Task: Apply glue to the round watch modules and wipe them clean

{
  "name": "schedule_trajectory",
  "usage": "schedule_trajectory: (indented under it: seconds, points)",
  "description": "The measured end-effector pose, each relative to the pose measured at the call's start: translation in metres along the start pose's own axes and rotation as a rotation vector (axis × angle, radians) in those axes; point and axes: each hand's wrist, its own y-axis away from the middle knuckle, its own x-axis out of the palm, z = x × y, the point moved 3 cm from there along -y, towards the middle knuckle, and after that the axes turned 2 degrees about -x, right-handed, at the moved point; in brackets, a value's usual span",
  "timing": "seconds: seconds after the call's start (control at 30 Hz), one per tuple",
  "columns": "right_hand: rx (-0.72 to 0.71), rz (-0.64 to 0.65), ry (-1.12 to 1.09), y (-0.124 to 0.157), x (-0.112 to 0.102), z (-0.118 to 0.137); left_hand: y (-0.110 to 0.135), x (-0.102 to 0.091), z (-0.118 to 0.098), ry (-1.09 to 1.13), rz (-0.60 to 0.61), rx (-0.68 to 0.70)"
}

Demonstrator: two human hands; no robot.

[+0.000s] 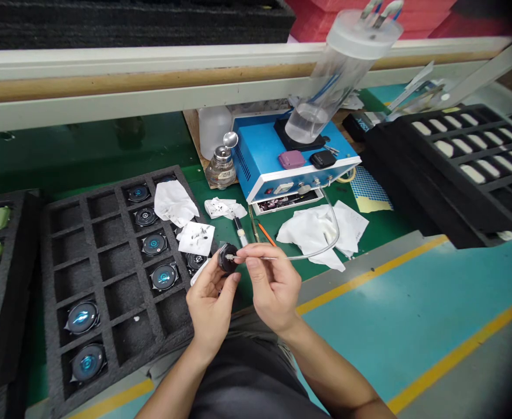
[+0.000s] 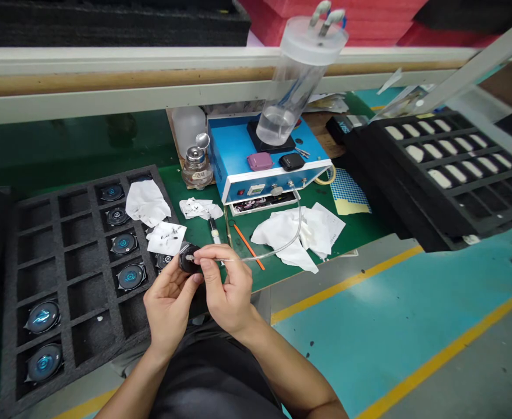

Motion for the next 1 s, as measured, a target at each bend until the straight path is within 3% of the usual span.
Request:
schedule_trajectory:
  seconds: [1.0]
  points:
    - [0.003,-0.001,-0.006,0.0002,0.0001,0.0003,0.0006,-0.0006,0.0015,-0.013,-0.002,-0.012]
